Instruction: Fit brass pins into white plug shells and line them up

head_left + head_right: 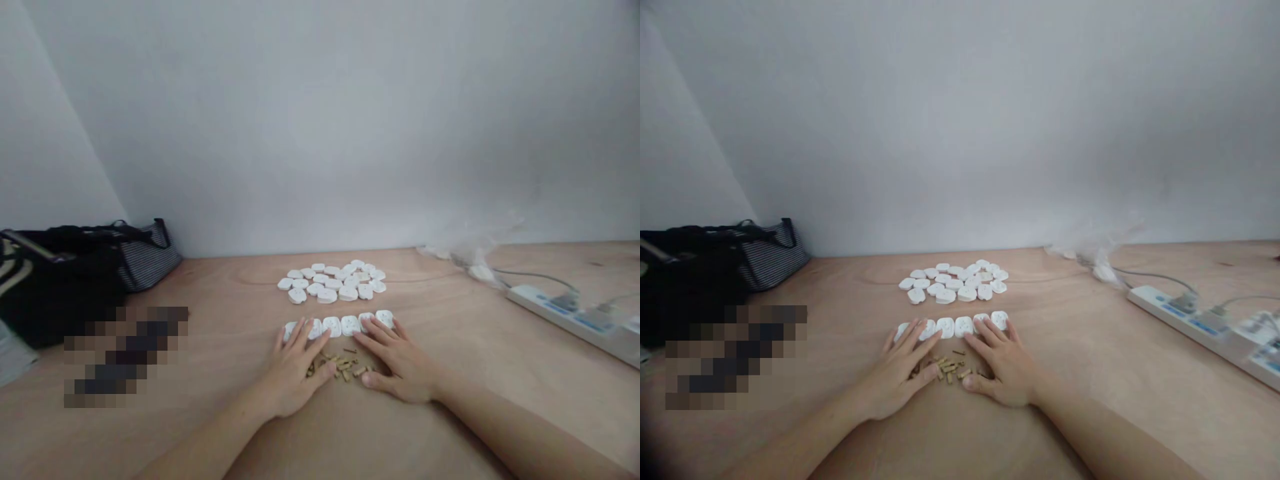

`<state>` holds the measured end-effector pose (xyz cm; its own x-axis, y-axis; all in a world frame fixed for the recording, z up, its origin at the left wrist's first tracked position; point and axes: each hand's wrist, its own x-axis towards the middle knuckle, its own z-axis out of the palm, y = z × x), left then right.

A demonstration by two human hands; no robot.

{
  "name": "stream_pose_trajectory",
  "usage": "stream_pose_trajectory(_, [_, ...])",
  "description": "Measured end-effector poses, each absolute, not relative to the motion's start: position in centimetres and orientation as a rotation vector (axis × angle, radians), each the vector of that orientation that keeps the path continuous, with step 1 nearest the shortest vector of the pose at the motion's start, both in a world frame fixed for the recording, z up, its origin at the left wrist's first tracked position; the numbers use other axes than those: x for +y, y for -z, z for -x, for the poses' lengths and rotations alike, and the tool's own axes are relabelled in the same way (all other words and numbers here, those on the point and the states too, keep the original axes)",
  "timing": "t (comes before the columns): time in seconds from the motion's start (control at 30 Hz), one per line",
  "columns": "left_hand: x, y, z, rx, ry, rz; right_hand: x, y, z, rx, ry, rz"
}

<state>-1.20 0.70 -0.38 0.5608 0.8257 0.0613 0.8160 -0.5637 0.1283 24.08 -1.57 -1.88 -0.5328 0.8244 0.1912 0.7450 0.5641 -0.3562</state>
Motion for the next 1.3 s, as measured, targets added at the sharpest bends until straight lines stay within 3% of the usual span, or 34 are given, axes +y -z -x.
stream_pose_trajectory(0.23, [1.0,0.6,0.9,1.418,-0.235,-2.684,-1.5,1.8,-23.9,-2.430,-0.333,1.354])
stream_pose_trajectory(0.47, [4.2,0.6,3.4,1.461,-0.667,-2.458,-1.5,1.5,-23.8,-2.431,-0.281,1.427])
stream_pose_trajectory(0.63, [5.8,0.2,5.8,1.196,-0.582,-2.386,-1.7,1.2,-23.5,-2.406,-0.193,1.409])
stream_pose_trajectory(0.87, [4.7,-0.7,4.8,1.236,-0.811,-2.326,-1.7,0.9,-22.8,-2.264,-0.126,1.266])
stream_pose_trajectory(1.3, [-0.1,-1.3,-0.2,0.977,-0.828,-2.313,-2.5,0.0,-20.3,-2.207,-0.433,1.028])
